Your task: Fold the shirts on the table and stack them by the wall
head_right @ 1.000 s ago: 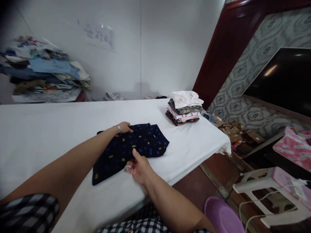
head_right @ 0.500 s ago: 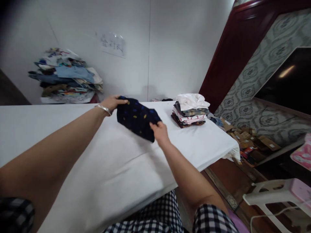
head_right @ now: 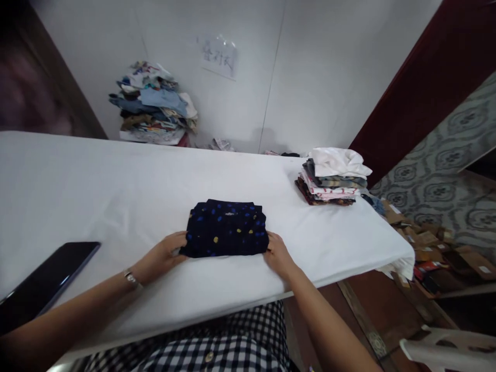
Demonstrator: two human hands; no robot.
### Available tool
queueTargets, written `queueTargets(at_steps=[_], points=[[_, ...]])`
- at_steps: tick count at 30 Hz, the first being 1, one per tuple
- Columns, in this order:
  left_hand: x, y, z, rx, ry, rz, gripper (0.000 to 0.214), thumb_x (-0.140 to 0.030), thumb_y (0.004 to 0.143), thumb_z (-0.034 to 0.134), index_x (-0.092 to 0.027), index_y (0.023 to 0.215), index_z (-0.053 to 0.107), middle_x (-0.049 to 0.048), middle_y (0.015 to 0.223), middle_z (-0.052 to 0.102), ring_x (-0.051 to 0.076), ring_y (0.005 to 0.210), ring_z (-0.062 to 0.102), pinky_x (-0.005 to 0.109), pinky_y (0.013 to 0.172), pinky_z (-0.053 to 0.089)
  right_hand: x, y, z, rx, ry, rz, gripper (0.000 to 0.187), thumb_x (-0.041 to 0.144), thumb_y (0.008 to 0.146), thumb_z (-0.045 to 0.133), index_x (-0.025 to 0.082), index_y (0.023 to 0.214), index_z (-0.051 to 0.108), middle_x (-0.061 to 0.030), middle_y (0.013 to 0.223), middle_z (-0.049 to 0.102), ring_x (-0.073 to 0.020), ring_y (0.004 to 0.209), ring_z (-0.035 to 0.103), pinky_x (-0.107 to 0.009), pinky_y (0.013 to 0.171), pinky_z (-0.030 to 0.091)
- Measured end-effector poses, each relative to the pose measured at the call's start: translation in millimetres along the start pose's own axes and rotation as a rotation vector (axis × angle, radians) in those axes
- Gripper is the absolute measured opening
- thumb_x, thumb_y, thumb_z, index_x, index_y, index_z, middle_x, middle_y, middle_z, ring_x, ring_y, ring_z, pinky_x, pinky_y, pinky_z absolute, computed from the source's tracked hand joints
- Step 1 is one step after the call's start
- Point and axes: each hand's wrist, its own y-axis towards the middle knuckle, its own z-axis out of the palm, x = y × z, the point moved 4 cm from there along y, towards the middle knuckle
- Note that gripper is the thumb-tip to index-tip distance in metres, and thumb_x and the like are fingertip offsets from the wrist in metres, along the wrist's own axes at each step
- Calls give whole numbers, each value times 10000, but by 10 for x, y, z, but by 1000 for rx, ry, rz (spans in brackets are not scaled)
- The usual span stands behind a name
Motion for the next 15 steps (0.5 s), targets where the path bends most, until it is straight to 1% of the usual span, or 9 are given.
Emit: queueTargets(at_steps=[2,3,4,5,7,9,11,13,15], points=[[-9,-49,22,-2,-36,-17,149,-317,755,566,-192,680,592,49,814,647,209,824,591,360,819,471,21,-31,-3,2,66,78,240,132,746,548,253,764,755,-27,1024,714,-234,1042,596,-411,974,432],[-6,-52,1,-1,-60,-52,148,-338,742,592,-193,724,612,59,857,659,223,858,600,372,838,469,31,-26,-27,6,136,126,241,132,731,553,250,780,757,-23,1048,711,-236,1048,596,-411,979,429],[7,-47,-30,-2,-94,-105,191,-368,722,622,-194,801,635,71,921,671,241,909,606,382,861,466,33,-15,-57,10,229,187,250,136,717,564,248,826,759,-20,1075,708,-239,1059,596,-411,983,427],[30,-38,-64,-5,-141,-175,292,-407,703,647,-196,906,646,83,988,677,258,961,609,388,882,464,23,-2,-93,-1,336,263,276,147,702,581,244,893,755,-20,1093,706,-243,1070,598,-412,985,428],[96,-7,-114,-28,-263,-336,539,-503,692,652,-194,1130,597,98,1064,678,270,1014,613,387,889,470,-33,26,-165,-93,523,445,376,201,694,627,228,1058,716,-34,1100,709,-249,1078,607,-415,983,431],[163,46,-128,-71,-337,-473,665,-597,719,588,-175,1230,537,89,985,695,258,941,638,372,827,489,-109,62,-198,-224,597,607,505,290,713,667,205,1210,637,-60,1085,712,-250,1059,622,-414,963,443],[206,120,-106,-101,-285,-558,662,-627,750,530,-162,1221,539,60,853,688,238,822,646,350,740,490,-156,132,-171,-288,513,665,595,361,742,671,205,1304,558,-67,1051,714,-239,1006,639,-405,923,465],[218,192,-69,-111,-120,-587,582,-567,773,529,-164,1193,559,43,793,666,227,772,637,334,701,473,-156,230,-105,-257,272,602,613,352,744,673,231,1328,532,-60,1058,700,-234,994,632,-396,908,468],[207,235,-32,-106,67,-577,529,-495,788,534,-175,1208,556,50,816,665,238,801,638,337,705,462,-125,307,-44,-206,-28,494,567,309,746,659,236,1300,559,-71,1103,673,-244,1034,605,-394,928,449]])
